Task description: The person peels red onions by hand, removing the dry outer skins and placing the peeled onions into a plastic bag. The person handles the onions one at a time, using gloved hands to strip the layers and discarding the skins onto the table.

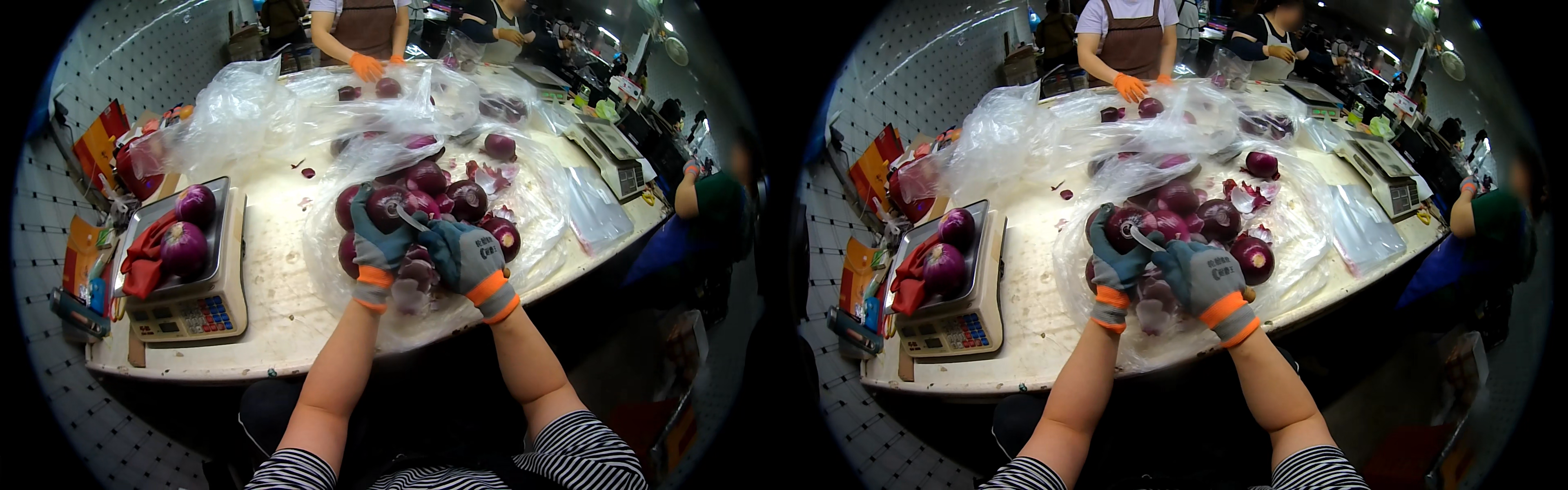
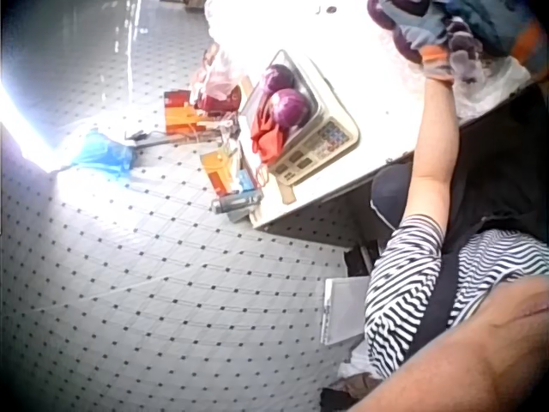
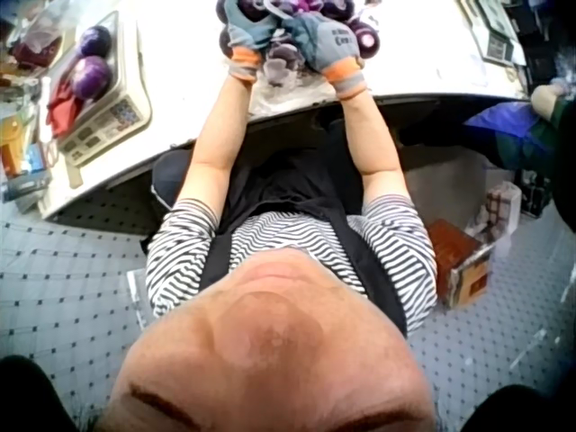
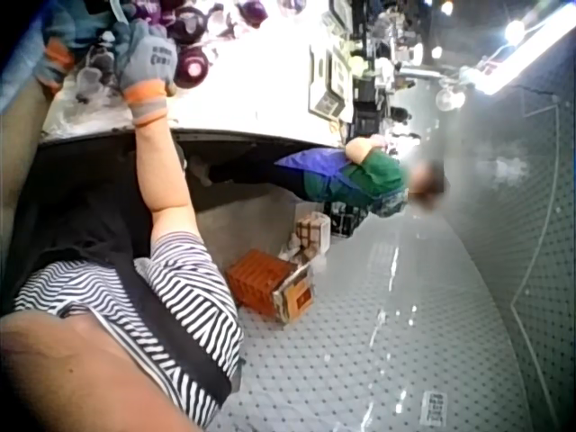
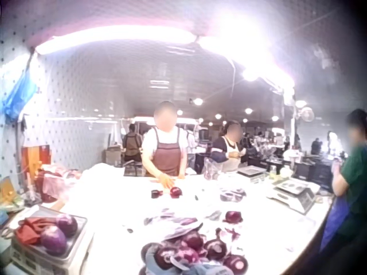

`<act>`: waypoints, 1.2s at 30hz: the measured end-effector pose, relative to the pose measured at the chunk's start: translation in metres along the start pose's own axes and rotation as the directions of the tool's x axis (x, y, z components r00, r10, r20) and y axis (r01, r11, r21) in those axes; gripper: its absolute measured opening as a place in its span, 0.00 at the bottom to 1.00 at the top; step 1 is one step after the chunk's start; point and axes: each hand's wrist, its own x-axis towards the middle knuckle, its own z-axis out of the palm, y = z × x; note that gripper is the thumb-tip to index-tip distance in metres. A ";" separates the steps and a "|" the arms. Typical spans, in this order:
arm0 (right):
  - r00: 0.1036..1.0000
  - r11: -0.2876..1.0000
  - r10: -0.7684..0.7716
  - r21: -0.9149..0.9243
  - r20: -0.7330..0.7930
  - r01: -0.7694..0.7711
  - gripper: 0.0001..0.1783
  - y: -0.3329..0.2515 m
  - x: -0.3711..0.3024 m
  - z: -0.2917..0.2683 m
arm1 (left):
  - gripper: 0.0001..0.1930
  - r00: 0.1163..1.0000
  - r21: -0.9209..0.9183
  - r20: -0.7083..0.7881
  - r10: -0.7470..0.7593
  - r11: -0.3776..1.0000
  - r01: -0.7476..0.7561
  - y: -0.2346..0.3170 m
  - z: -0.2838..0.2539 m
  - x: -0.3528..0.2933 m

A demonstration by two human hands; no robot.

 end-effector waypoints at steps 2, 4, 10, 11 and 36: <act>1.000 1.000 -0.007 -0.007 -0.021 0.007 0.11 0.000 0.000 0.001 | 0.45 1.000 0.007 -0.005 0.012 1.000 -0.012 -0.003 0.000 0.001; 0.995 0.999 0.038 0.006 -0.097 -0.037 0.09 -0.002 0.000 0.006 | 0.45 1.000 -0.002 -0.002 0.014 1.000 -0.014 -0.012 0.000 0.003; 0.984 0.991 0.110 -0.056 -0.142 -0.119 0.10 -0.009 0.001 0.010 | 0.41 0.999 -0.102 0.034 -0.015 0.995 0.019 -0.027 -0.003 0.005; 0.988 0.993 0.102 -0.046 -0.120 -0.108 0.10 -0.009 0.001 0.010 | 0.41 0.998 -0.151 0.044 -0.041 0.987 0.047 -0.028 -0.003 0.005; 0.957 0.957 0.285 0.038 0.049 -0.287 0.11 -0.013 0.002 0.002 | 0.44 0.999 0.018 0.049 0.016 1.000 -0.017 -0.011 -0.001 0.001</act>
